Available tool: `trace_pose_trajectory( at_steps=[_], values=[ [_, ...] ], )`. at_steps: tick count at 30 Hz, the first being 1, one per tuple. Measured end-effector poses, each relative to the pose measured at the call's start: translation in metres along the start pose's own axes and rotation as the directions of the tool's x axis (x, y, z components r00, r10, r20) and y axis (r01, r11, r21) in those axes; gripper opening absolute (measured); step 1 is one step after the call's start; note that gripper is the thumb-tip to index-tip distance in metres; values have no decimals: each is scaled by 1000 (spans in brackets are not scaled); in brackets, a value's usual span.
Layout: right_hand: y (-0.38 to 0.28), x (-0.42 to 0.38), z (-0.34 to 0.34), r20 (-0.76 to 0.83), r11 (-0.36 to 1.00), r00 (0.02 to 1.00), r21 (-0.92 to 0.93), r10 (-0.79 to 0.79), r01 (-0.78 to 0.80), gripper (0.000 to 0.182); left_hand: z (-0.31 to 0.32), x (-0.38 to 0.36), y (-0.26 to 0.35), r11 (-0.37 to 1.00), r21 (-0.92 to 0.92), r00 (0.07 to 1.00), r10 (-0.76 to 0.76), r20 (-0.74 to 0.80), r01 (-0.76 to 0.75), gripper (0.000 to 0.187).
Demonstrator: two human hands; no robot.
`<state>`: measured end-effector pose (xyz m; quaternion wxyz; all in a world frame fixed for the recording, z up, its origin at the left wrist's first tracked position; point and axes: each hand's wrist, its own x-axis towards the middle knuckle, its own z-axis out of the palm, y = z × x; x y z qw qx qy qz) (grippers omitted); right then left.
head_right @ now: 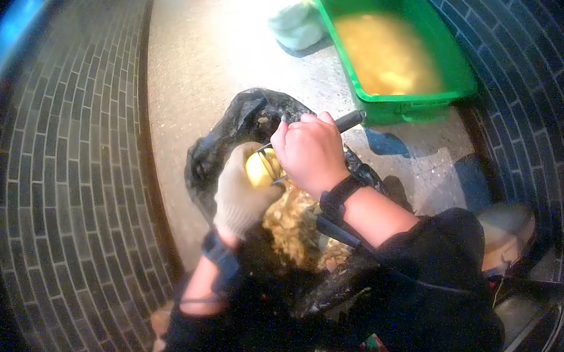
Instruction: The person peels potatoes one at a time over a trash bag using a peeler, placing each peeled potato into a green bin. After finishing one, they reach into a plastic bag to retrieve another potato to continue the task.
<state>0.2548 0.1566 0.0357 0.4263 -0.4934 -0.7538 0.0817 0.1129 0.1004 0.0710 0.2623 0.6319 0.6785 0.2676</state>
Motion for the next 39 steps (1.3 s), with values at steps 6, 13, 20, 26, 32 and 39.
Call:
trace_pose_trajectory(
  at_steps=[6,13,20,26,32,39],
  values=[
    [13,-2,7,13,999,1000,-41,11,-11,40,11,-4,-4,998,43,999,38,-2,-38,59],
    [35,-2,14,167,937,981,-347,96,-32,38,-7,-14,22,966,-119,972,234,23,-230,53],
    [13,7,2,65,995,997,-88,51,-45,43,-11,1,-13,993,-116,999,5,-39,-9,56],
    [-10,3,1,94,999,995,5,40,-41,41,-2,-1,-20,1000,-27,995,-9,-100,7,60],
    [-12,0,9,108,999,993,6,46,-47,39,10,-5,-21,999,-2,985,32,-167,-33,62],
    [7,1,20,88,998,995,-47,-37,42,38,7,-10,-18,1000,-20,998,-15,-63,14,58]
  ],
)
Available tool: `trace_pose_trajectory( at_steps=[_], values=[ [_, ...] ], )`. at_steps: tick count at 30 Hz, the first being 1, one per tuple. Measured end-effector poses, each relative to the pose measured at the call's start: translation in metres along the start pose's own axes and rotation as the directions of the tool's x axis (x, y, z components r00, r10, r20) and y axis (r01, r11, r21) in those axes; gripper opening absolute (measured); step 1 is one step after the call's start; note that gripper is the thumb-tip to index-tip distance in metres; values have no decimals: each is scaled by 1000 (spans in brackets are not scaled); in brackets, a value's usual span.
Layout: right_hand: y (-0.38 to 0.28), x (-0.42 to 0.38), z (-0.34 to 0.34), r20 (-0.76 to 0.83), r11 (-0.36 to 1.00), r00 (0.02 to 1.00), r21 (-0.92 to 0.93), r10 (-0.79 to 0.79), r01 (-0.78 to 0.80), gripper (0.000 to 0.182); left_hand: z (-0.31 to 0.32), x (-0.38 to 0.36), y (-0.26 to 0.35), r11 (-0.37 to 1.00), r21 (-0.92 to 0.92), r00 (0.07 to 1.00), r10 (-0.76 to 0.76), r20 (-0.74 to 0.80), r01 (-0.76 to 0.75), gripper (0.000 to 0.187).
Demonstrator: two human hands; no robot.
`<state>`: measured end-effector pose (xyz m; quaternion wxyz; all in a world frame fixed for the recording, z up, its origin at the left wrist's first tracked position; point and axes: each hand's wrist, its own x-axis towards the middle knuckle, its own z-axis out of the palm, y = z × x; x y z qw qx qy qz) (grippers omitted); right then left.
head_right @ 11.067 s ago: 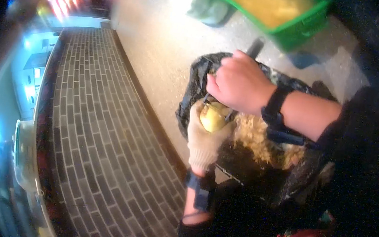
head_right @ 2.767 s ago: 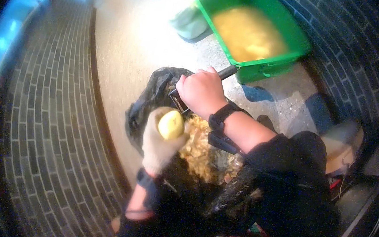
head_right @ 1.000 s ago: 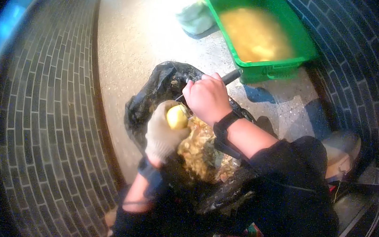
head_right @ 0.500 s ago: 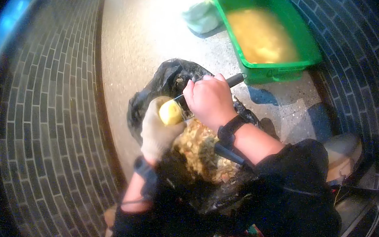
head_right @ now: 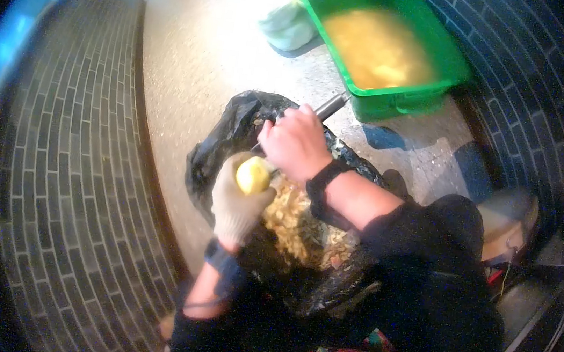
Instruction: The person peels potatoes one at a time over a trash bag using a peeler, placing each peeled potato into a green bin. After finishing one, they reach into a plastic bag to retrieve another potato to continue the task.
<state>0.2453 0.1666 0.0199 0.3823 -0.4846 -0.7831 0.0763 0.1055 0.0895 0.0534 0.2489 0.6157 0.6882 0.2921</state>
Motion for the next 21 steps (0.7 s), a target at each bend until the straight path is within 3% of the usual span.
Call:
trace_pose_trajectory(
  at_steps=[2,4,6,9,12,15,16,19,21],
  values=[
    [17,-5,9,119,975,993,-223,29,-2,38,-12,-9,29,981,-113,985,164,58,-157,54],
    [14,-14,15,187,972,982,-237,40,5,37,-8,-14,38,957,-118,964,267,-4,-266,54],
    [8,-15,13,193,977,980,-191,-53,91,36,-10,-10,32,960,-187,978,206,-20,-206,56],
    [8,-9,4,228,981,968,-184,100,-58,43,-22,1,26,940,-320,993,112,-25,-114,59],
    [16,1,-3,211,975,961,-174,178,-142,45,-30,6,24,967,-231,994,96,-58,-107,61],
    [4,15,-19,40,996,996,50,76,-78,43,-25,7,9,983,-181,1000,21,-11,-23,67],
    [0,15,-17,48,996,996,52,72,-75,43,-22,7,5,983,-176,999,-35,41,42,71],
    [-9,15,-15,-35,989,992,82,-120,123,38,-13,8,-1,988,-151,999,-21,48,28,66],
    [-12,11,-15,7,988,991,75,-135,134,35,-9,8,3,994,-108,998,-24,65,31,66]
  ],
)
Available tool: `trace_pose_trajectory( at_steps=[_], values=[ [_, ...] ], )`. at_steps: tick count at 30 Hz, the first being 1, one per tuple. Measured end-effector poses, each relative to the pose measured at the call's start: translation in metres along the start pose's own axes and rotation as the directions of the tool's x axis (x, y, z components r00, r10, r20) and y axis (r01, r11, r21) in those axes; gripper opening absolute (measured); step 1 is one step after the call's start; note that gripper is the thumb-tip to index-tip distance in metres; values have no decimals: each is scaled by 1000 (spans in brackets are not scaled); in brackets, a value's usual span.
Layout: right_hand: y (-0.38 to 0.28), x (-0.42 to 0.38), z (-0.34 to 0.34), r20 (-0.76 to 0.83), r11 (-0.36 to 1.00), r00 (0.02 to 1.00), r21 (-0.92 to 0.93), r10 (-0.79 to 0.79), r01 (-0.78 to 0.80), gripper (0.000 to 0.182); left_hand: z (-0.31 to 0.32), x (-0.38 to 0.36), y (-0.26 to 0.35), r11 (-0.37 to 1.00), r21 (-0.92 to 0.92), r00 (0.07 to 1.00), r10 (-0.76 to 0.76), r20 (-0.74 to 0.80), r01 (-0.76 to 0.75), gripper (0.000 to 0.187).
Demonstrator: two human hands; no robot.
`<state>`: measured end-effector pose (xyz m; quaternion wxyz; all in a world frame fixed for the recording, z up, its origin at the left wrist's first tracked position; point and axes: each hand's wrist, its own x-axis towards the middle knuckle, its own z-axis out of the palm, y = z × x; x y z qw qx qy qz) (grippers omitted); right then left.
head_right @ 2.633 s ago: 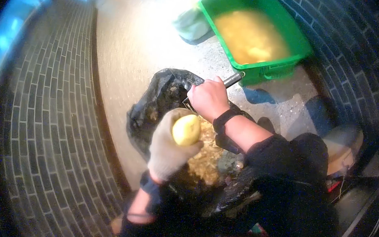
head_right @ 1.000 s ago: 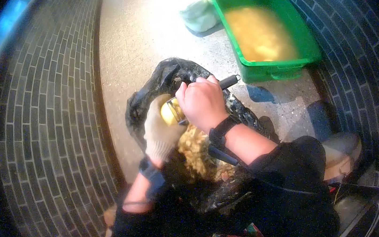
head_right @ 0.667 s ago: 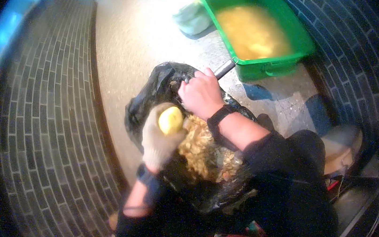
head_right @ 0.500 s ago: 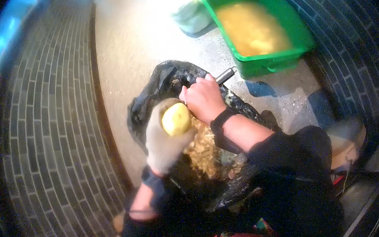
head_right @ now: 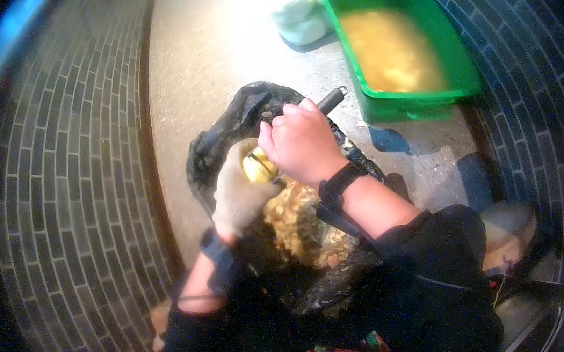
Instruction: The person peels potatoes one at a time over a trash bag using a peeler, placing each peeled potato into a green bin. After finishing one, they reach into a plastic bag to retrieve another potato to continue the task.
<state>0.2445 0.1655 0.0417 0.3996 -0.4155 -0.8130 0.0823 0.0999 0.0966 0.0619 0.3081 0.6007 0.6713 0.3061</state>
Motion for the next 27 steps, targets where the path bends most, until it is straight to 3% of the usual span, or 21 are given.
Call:
trace_pose_trajectory(
  at_steps=[2,6,13,16,19,21,23,27],
  values=[
    [-1,-1,-1,55,1000,998,5,-7,7,32,2,-1,2,998,65,1000,-6,-1,6,65],
    [0,-5,1,21,999,1000,-38,17,-16,33,6,-5,1,983,178,998,47,-37,-40,63],
    [5,-11,3,41,995,994,6,97,-98,35,12,-7,-7,977,155,987,152,-43,-143,60],
    [22,-12,8,4,966,992,-232,123,-118,39,11,-9,-1,964,181,970,218,-104,-197,60],
    [29,-9,5,-33,949,972,-214,231,-233,41,3,-7,12,923,166,915,373,-157,-347,59],
    [27,-7,4,-28,949,972,-214,233,-233,42,3,-5,10,931,177,919,350,-181,-319,57],
    [22,-5,-1,-89,975,980,-122,178,-189,40,6,-1,5,972,135,960,214,-179,-191,56],
    [6,-6,-10,-17,983,983,0,183,-183,36,11,2,3,983,100,975,167,-145,-153,58]
  ],
)
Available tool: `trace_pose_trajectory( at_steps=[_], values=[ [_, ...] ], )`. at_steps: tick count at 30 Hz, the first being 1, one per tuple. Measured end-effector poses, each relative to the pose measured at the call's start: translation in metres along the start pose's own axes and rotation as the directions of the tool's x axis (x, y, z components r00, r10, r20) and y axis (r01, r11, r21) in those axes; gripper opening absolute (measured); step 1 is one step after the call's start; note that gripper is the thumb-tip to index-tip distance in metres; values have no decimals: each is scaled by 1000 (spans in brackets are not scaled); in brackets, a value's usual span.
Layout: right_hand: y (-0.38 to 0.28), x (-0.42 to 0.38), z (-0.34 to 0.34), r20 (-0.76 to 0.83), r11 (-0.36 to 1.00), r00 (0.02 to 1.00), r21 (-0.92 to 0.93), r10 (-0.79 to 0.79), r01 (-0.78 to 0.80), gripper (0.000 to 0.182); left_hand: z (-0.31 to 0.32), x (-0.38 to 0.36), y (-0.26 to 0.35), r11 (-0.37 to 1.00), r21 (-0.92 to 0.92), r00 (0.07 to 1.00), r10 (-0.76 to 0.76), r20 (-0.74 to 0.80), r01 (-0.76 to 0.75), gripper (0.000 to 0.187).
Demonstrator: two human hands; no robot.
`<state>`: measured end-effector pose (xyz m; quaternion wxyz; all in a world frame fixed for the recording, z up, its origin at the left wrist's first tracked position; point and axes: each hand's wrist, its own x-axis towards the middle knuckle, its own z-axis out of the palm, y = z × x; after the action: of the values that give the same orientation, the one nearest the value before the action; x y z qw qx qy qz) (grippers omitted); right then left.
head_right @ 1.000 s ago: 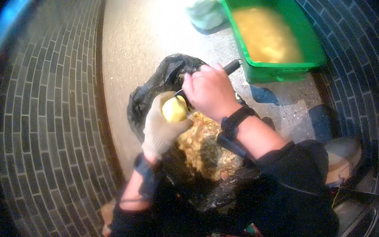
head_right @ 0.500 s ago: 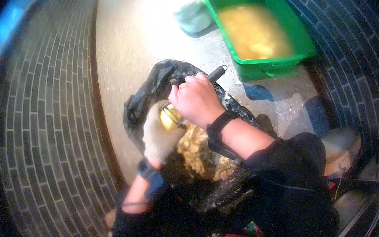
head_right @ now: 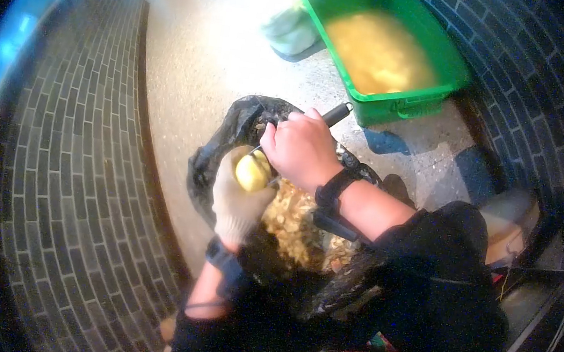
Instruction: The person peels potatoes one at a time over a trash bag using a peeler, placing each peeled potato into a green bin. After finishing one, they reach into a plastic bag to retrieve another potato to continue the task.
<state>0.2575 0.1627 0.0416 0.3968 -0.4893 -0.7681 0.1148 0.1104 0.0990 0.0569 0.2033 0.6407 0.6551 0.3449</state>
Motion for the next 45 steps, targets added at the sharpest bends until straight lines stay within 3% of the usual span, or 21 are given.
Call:
trace_pose_trajectory(
  at_steps=[7,15,16,18,20,22,24,27,30,31,32,33,34,36,38,39,42,44,45],
  values=[
    [-5,-7,3,-65,999,998,-49,-16,13,36,8,-2,4,998,-1,998,-56,9,56,62],
    [5,-7,12,-138,989,987,-134,-87,69,37,16,-6,-2,997,78,1000,24,-15,-23,58],
    [5,-7,13,-101,985,990,-154,-97,81,35,15,-6,-2,996,81,999,36,-4,-35,58],
    [11,-8,17,-78,981,992,-176,-97,82,34,11,-6,1,992,71,994,-111,22,109,57],
    [27,-10,28,45,907,995,-411,-85,96,33,7,-10,8,993,102,998,-53,25,50,58],
    [31,-14,28,203,920,967,-386,152,-63,33,-5,-11,28,990,0,990,143,11,-143,60],
    [23,-19,27,173,941,981,-337,83,-20,40,-9,-10,18,988,-22,989,150,13,-150,62],
    [18,-17,18,207,949,969,-308,132,-64,45,-17,-3,9,985,-105,988,-127,84,136,64],
    [26,-15,8,327,953,923,-284,202,-108,51,-25,7,6,940,-261,975,-215,54,222,64],
    [28,-11,5,366,976,910,-167,192,-139,62,-26,11,-2,953,-222,978,-210,9,206,65],
    [25,-12,4,371,976,909,-167,192,-138,62,-29,12,-7,927,-256,959,-283,8,276,66],
    [13,-8,-2,359,921,873,81,331,-382,66,-30,14,-22,927,-229,951,-309,-11,299,67],
    [7,-6,-6,379,752,805,319,456,-576,70,-30,18,-38,926,-203,943,-331,-32,318,69],
    [11,-11,0,532,851,756,120,380,-512,75,-30,22,-56,924,-212,941,-334,-48,318,71],
    [3,-16,-6,455,932,840,53,297,-359,75,-27,27,-64,891,-260,917,-396,-44,372,73],
    [0,-15,-11,452,920,841,101,297,-379,72,-24,29,-68,885,-328,936,-352,-4,331,60],
    [-8,-6,-27,355,864,883,287,306,-414,67,-18,27,-56,867,-260,902,-428,52,426,58],
    [-11,5,-50,415,816,838,300,354,-494,67,-9,28,-82,880,-217,905,-393,164,422,73],
    [-10,6,-57,350,816,871,347,344,-462,67,-5,25,-56,823,-261,861,-458,222,505,68]
  ],
)
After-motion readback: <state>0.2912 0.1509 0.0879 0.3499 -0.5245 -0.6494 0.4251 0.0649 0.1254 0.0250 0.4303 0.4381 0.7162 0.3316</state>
